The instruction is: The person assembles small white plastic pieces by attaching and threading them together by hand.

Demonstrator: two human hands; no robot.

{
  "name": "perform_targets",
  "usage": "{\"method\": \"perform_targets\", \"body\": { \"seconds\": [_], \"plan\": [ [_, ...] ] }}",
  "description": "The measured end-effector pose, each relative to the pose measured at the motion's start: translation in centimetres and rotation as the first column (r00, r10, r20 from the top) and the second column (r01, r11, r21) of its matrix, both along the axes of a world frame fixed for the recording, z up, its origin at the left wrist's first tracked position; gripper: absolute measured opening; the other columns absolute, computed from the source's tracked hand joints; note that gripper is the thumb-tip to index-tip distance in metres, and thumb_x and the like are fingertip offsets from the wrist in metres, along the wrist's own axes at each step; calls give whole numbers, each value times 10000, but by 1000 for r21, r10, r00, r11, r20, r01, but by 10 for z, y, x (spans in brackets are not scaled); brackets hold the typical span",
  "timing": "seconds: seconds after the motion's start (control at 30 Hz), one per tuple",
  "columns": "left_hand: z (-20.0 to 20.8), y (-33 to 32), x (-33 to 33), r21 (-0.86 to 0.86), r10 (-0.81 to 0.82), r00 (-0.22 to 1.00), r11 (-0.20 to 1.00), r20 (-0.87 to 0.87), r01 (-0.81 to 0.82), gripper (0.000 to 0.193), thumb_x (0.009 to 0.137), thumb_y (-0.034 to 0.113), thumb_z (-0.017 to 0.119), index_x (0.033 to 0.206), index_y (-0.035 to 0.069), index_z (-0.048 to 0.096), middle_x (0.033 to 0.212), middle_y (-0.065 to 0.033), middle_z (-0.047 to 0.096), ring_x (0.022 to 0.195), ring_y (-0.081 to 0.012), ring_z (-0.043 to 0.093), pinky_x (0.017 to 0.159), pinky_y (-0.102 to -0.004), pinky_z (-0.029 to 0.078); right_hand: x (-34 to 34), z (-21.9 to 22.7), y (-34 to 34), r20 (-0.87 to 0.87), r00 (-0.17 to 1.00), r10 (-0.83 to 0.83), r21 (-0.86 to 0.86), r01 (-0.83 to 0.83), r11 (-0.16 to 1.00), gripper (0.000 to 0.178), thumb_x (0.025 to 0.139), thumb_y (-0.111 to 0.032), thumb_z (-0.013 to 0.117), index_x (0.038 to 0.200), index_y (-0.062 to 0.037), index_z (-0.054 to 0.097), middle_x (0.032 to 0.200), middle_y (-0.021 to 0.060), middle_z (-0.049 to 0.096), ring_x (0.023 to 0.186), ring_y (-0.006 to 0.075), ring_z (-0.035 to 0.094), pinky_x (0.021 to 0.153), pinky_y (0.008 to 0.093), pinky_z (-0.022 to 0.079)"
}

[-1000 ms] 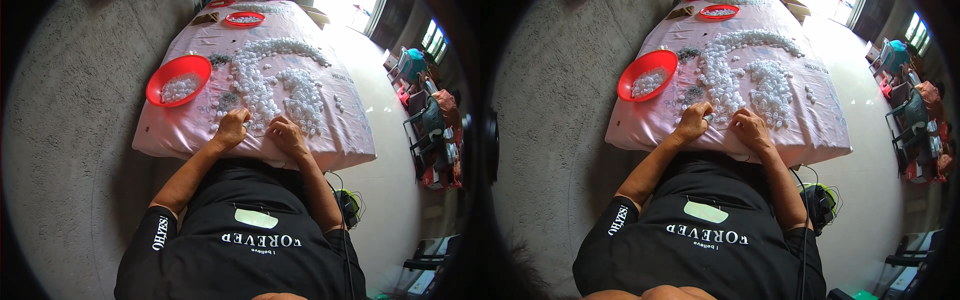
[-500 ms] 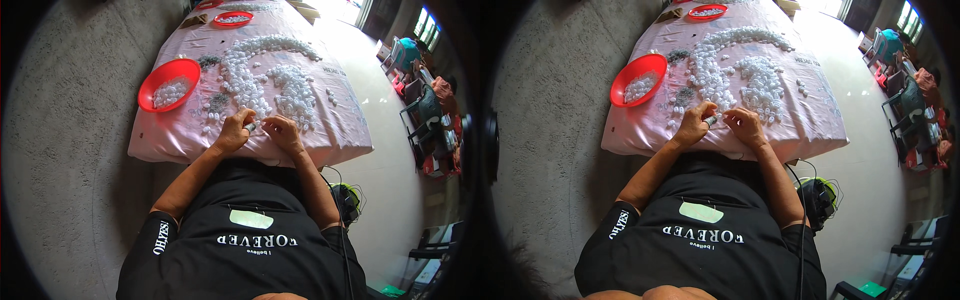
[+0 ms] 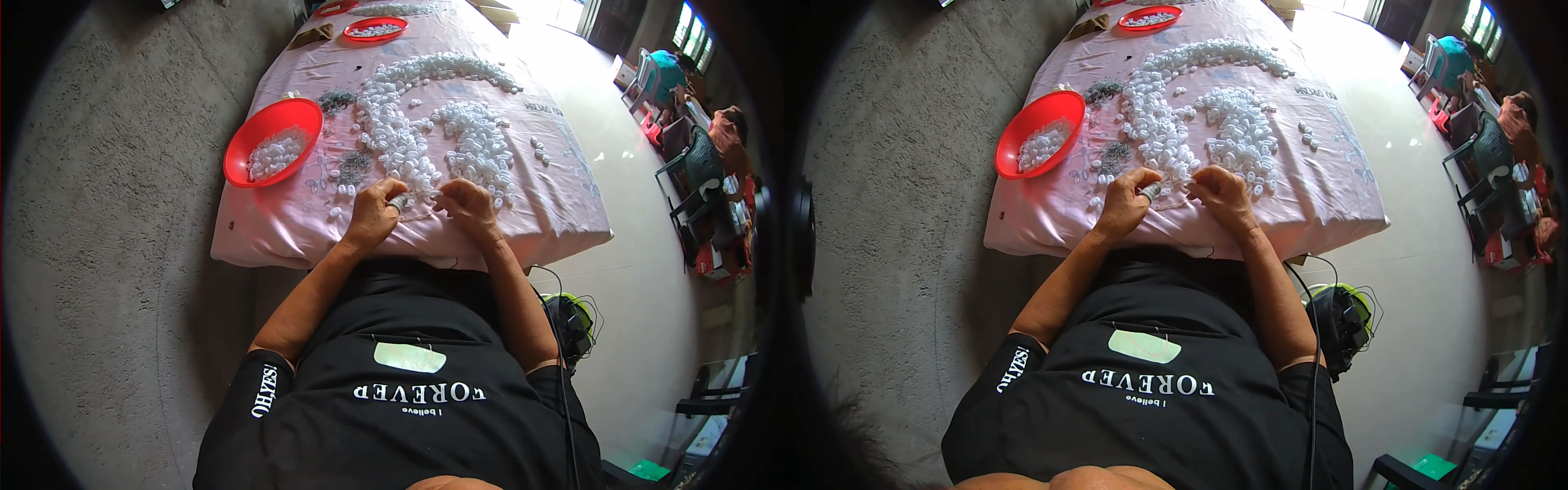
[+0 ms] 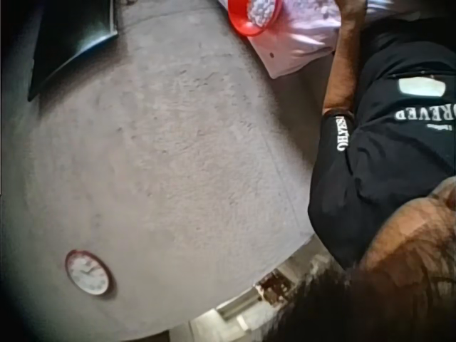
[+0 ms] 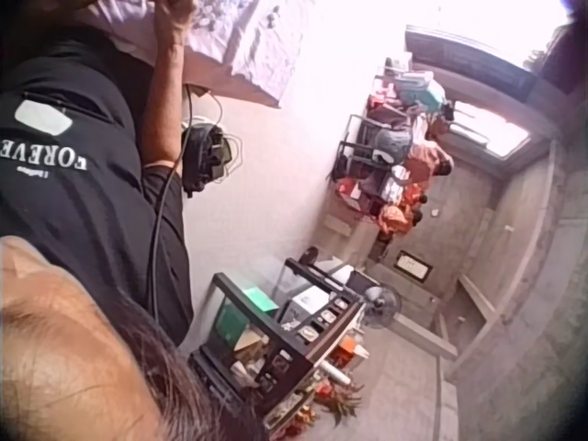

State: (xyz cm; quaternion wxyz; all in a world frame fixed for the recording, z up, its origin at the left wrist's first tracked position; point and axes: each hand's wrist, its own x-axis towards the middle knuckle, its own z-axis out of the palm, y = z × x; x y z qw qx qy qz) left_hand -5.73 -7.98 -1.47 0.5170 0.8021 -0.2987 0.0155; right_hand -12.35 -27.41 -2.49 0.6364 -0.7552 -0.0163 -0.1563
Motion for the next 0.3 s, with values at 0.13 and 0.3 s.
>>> {"method": "perform_targets", "body": {
  "seconds": [0.13,0.3],
  "plan": [
    [-4,10,6,106,27,997,994,76,-35,335,691,-121,496,973,-8,636,935,-122,658,878,-211,655,802,-289,511,2,-4,-3,9,1000,22,108,-23,994,131,825,-39,670,932,7,608,750,46,671,704,99,662,598,222,509],
    [-7,5,9,260,-42,975,965,216,-16,339,680,-104,492,961,7,646,932,-134,653,899,-233,649,827,-308,507,3,-5,-3,-15,1000,-19,66,20,998,114,839,-33,652,941,-4,612,780,64,678,708,136,675,618,237,529]
  ]
}}
